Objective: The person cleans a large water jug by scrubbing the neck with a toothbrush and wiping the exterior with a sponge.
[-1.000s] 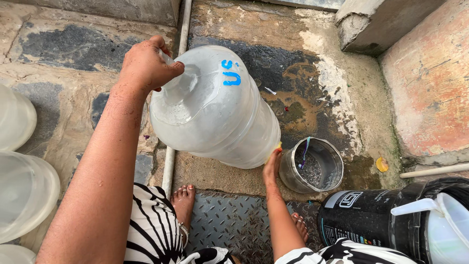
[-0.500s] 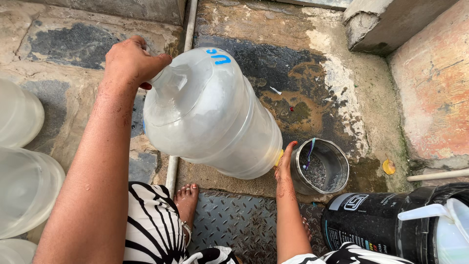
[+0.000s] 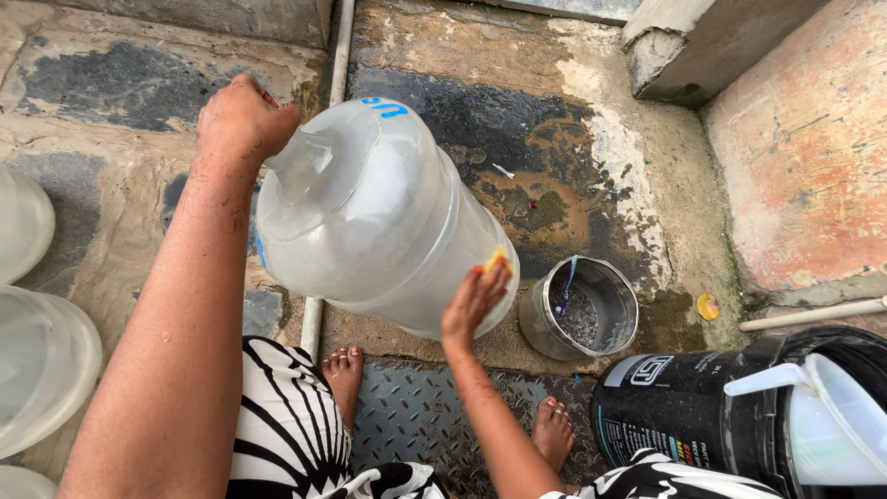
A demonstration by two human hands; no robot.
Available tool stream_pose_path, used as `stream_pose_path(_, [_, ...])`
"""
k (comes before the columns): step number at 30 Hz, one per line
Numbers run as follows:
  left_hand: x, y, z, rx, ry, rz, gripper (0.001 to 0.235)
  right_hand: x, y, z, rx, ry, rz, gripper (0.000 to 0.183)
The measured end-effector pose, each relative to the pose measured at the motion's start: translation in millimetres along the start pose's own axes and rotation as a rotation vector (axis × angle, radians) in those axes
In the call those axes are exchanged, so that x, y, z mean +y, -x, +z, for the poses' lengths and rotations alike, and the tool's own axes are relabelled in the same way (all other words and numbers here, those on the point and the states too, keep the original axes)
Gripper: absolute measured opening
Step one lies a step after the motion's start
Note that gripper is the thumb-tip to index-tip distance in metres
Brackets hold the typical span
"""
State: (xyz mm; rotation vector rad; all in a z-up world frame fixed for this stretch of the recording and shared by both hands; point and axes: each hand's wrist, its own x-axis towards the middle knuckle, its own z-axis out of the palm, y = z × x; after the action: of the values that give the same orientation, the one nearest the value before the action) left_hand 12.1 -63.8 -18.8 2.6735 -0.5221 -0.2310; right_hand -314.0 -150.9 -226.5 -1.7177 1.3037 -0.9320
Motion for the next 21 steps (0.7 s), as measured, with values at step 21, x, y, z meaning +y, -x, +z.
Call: stream_pose_path(21, [12.5, 18.1, 4.9, 0.207, 0.065, 0.159, 0.023, 176.6, -51.3, -16.3, -0.225, -0.550, 0.544, 0.103])
